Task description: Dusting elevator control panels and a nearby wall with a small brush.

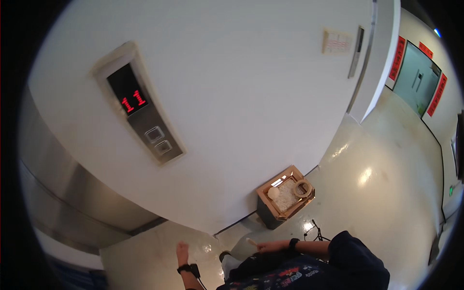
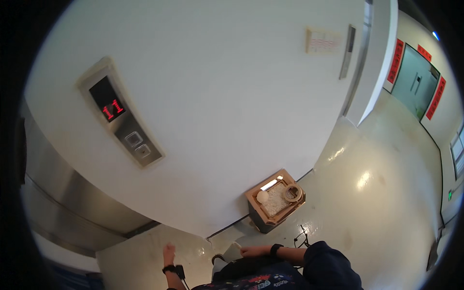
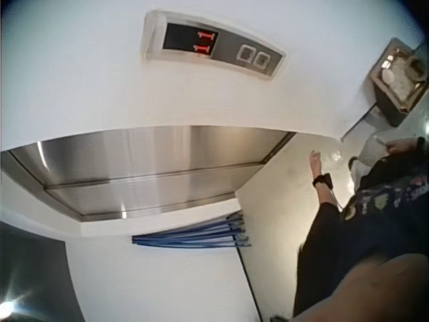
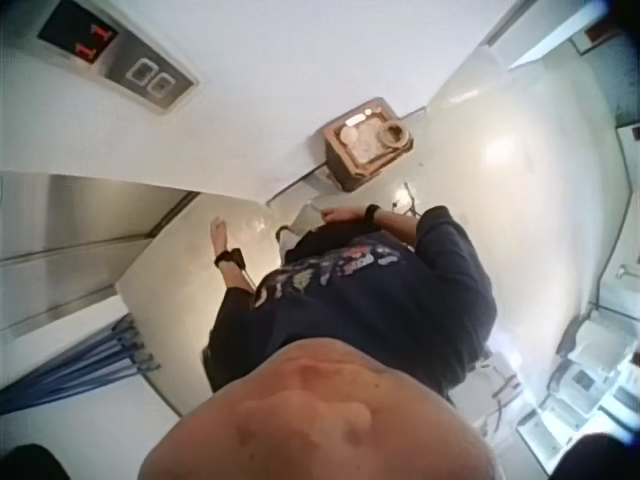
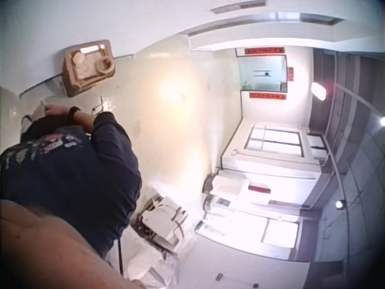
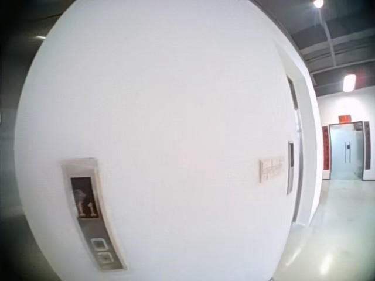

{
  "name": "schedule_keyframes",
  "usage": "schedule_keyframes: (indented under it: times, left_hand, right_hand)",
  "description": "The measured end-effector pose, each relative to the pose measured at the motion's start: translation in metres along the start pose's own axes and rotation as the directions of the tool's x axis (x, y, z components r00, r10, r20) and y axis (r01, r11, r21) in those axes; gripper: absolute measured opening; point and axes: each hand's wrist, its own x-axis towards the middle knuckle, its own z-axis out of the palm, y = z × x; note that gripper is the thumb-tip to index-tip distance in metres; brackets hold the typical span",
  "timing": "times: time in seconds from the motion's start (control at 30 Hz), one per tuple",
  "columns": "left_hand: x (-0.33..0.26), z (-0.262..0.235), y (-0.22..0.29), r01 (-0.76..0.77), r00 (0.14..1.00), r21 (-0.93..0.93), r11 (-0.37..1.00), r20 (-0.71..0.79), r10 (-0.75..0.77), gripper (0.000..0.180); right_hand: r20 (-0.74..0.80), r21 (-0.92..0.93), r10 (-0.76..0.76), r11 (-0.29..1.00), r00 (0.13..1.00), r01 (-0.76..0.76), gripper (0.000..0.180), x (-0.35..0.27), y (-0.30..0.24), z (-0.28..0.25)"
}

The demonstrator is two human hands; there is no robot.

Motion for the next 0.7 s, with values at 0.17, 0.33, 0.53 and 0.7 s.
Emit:
schedule_keyframes:
  times: [0.17, 0.33, 0.53, 0.7]
  left_hand:
    - [0.041, -0.039, 0.105, -0.129, 0.989, -0.343, 0.931, -0.112, 0.097, 0.048]
    - [0.039, -0.074, 0.214, -0.323, 0.895, -0.180, 0.929, -0.377, 0.238, 0.055]
    - [0.050, -0.063, 0.283, -0.422, 0.795, 0.008, 0.906, -0.477, 0.375, 0.069]
    - [0.058, -0.057, 0.279, -0.472, 0.817, -0.137, 0.871, -0.439, 0.373, 0.069]
  right_hand:
    - [-0.017, -0.009, 0.233, 0.972, 0.972, -0.234, 0.017, 0.024, -0.021, -0.012]
    - [-0.194, 0.301, -0.097, 0.941, 0.976, 0.154, 0.013, -0.004, -0.120, -0.059]
    - [-0.796, 0.019, -0.401, 0.733, 0.454, 0.680, 0.050, -0.078, -0.231, -0.087]
    - [-0.954, -0.189, -0.271, 0.876, 0.129, 0.444, 0.065, -0.049, -0.252, -0.077]
